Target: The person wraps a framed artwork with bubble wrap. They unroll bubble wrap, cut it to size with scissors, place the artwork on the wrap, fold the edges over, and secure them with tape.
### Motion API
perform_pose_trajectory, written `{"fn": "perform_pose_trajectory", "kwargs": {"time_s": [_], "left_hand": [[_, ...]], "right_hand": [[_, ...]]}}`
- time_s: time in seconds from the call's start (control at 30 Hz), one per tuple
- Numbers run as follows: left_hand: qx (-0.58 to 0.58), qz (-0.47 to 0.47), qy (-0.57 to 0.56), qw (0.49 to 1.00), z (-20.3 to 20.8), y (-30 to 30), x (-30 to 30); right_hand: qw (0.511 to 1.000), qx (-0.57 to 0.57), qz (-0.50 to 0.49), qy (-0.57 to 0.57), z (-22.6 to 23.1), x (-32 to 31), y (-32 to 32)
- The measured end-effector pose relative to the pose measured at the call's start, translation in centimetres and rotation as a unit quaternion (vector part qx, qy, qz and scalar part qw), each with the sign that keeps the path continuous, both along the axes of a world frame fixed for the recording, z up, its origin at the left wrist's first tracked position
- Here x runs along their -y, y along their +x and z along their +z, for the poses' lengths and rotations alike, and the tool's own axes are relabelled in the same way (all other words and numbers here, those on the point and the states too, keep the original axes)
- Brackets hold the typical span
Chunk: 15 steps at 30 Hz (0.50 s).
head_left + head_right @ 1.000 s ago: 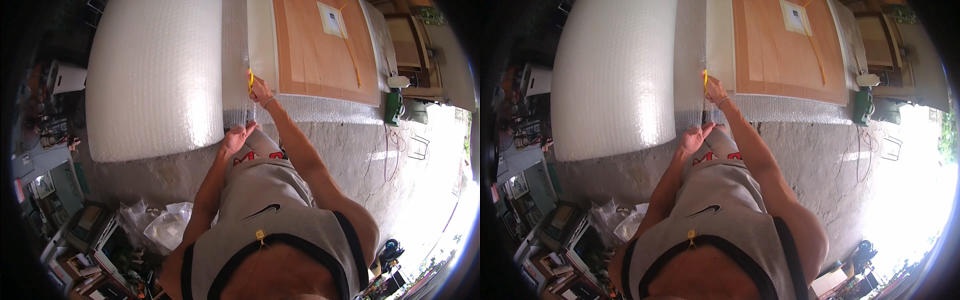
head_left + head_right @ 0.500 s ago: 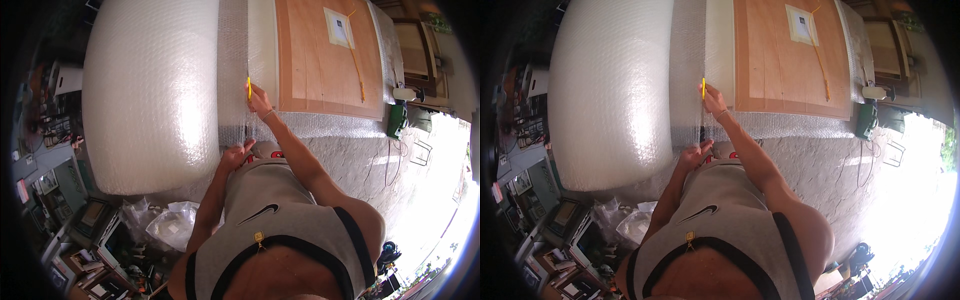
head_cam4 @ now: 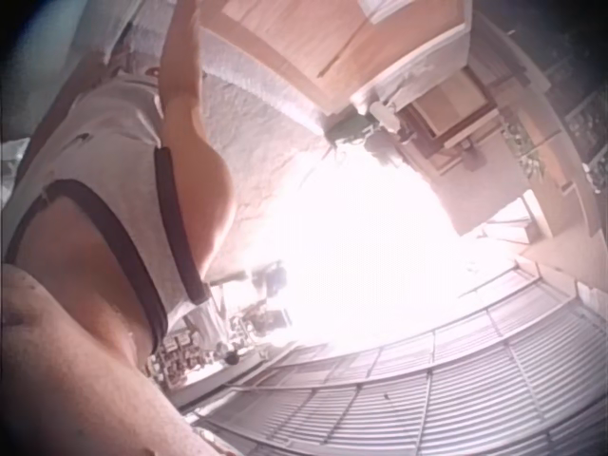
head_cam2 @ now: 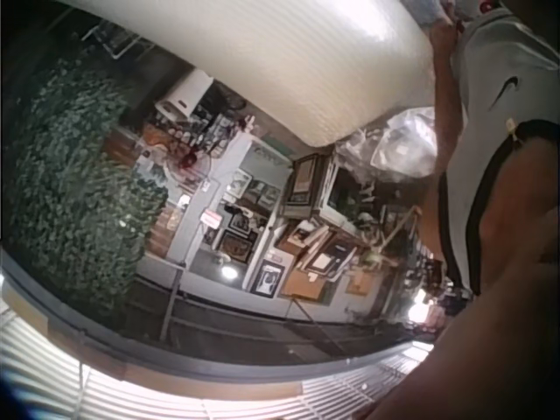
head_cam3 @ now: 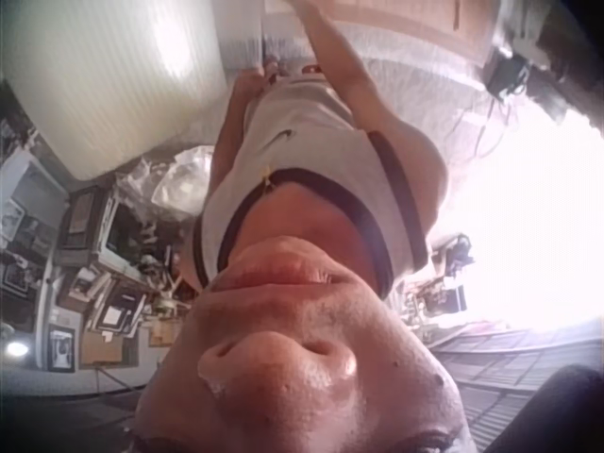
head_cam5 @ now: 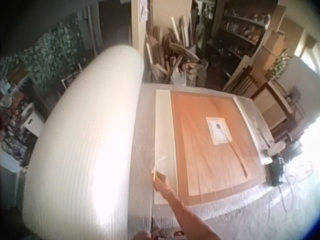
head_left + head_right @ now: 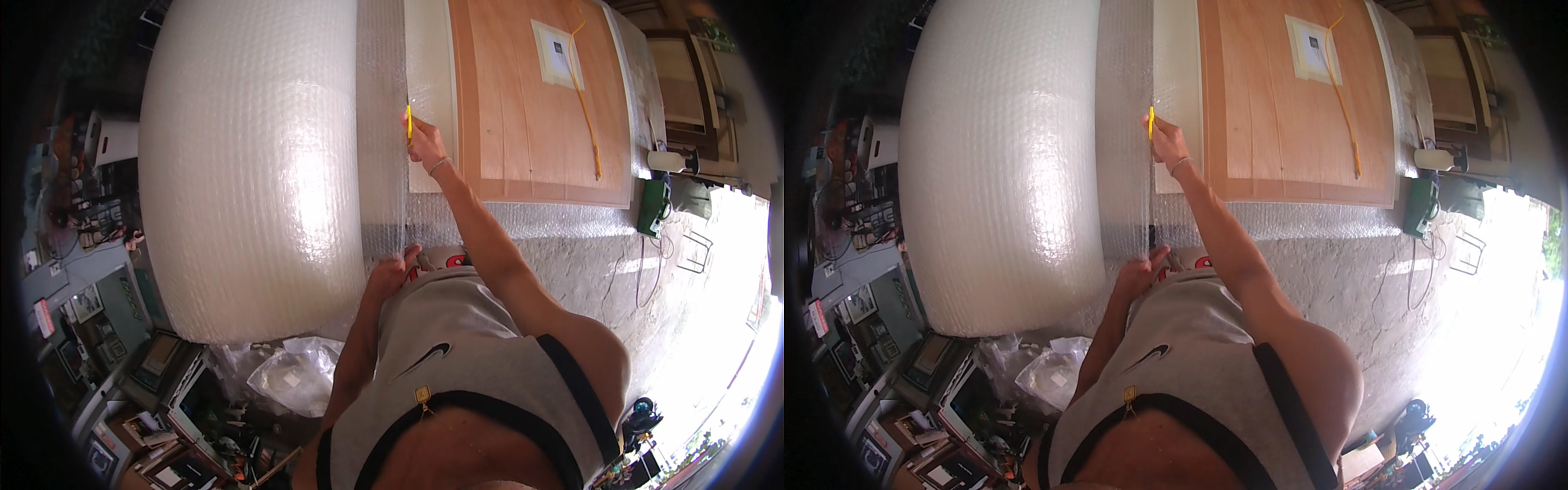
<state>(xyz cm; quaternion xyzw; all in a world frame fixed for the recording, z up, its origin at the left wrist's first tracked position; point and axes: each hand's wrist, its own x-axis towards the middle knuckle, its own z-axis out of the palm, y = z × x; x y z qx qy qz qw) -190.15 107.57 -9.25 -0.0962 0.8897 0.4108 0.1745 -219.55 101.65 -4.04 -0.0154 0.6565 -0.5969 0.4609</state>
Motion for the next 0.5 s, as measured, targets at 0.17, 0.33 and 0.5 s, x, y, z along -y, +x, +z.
{"fn": "perform_pose_trajectory", "kwargs": {"time_s": [0.17,0.33,0.5], "left_hand": [[-0.007,-0.016,-0.041,0.999,0.6,0.0,-0.1],[0.016,-0.011,-0.034,0.999,0.9,-0.1,-0.2],[0.030,-0.014,-0.072,0.997,0.4,0.1,-0.6]], "right_hand": [[1.000,0.017,-0.021,-0.001,-0.1,2.1,-2.7],[0.999,0.013,-0.026,0.016,-0.2,4.1,-5.0],[0.999,-0.005,-0.034,-0.022,-0.3,6.5,-8.1]]}}
